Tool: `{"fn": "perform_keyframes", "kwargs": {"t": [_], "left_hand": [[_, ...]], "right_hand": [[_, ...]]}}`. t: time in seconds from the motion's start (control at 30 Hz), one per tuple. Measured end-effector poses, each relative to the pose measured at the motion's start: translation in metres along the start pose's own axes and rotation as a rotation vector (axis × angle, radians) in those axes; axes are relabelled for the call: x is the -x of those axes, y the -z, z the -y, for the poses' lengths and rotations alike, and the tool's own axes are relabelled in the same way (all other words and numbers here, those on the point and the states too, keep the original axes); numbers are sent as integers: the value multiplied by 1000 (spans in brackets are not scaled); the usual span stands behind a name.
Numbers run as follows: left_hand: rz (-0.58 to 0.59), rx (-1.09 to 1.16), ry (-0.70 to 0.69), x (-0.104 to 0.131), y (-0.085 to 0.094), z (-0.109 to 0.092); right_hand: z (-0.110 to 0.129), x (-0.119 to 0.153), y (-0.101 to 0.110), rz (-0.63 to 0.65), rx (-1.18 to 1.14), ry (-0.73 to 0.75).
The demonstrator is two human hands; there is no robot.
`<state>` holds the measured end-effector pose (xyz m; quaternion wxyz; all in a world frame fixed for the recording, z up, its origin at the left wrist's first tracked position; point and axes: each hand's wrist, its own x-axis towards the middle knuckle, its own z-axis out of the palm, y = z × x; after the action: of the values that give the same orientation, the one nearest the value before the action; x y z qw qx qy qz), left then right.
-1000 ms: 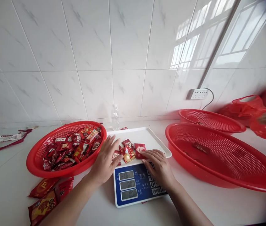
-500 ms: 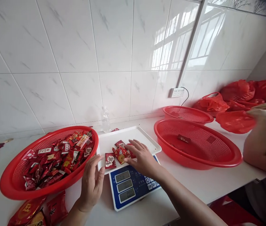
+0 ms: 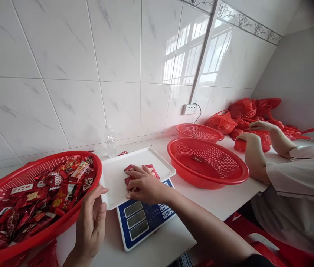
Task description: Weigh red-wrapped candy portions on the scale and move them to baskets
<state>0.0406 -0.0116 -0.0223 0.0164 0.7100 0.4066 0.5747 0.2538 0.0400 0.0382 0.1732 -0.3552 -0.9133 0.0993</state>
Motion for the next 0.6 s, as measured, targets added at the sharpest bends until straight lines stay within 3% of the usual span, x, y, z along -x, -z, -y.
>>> {"fn": "perform_keyframes", "kwargs": {"t": [0.17,0.3,0.4,0.5,0.6], "left_hand": [[12,14,6,0,0,-2],[6,9,19,-1,1,-1],[1,7,36,-1,0,0],[9,6,46,-2,-1,-1],[22,11,46,-2,-1,-2]], "right_hand": [[-20,20,9,-84,12,-167],[-47,53,18,-229,364,-447],[-71,89,23,-341,481,-665],[-84,125,18,-394,558,-802],[-85,150,2,-405,612,-825]]}}
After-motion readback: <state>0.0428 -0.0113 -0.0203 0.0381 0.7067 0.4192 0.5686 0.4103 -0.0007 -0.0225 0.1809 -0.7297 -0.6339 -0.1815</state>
